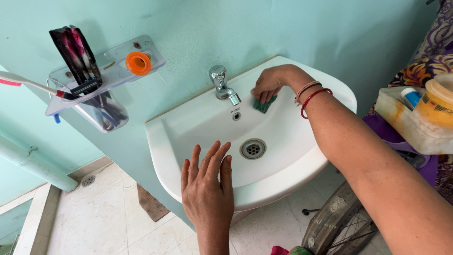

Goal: The person cleans the surface and basin of a white bathroom sink using a green sponge.

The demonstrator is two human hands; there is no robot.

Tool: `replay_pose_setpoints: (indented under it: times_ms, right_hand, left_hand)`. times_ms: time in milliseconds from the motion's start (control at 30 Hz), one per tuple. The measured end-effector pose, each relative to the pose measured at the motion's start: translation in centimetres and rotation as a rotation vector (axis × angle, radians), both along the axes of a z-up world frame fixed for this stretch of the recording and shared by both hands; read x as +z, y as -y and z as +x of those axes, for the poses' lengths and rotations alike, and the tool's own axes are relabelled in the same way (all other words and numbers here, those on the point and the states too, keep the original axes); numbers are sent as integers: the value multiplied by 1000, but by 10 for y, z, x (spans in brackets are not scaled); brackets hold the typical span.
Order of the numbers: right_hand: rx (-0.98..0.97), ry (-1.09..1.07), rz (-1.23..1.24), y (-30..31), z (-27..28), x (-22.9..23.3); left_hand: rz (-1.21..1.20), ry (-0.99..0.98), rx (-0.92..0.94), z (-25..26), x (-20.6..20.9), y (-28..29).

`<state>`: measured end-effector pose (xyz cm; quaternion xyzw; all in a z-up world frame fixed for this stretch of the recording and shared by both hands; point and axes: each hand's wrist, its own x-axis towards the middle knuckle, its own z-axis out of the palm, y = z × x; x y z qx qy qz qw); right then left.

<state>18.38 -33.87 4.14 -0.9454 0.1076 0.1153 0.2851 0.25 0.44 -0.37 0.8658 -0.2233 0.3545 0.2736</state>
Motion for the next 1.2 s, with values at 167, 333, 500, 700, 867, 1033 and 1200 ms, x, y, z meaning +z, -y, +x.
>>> replay_pose_setpoints:
  times_ms: [167, 333, 500, 700, 867, 1033, 1200]
  right_hand:
    - [183, -186, 32, -22, 4, -15]
    - [300, -391, -126, -66, 23, -54]
    - [156, -482, -420, -69, 17, -45]
    - [-93, -194, -775, -6, 22, -45]
    - [-144, -255, -1188, -36, 9, -10]
    - [-347, -79, -1166, -8, 18, -10]
    - [-470, 229, -778, 67, 23, -24]
  left_hand:
    - [-8, 8, -6, -1, 1, 1]
    - [-13, 31, -34, -2, 2, -2]
    - [-5, 17, -24, 1, 0, -1]
    - [-18, 19, -33, 2, -2, -2]
    - [-20, 19, -27, 0, 0, -1]
    - [-27, 36, -33, -3, 2, -1]
    - [-28, 27, -45, -2, 4, -2]
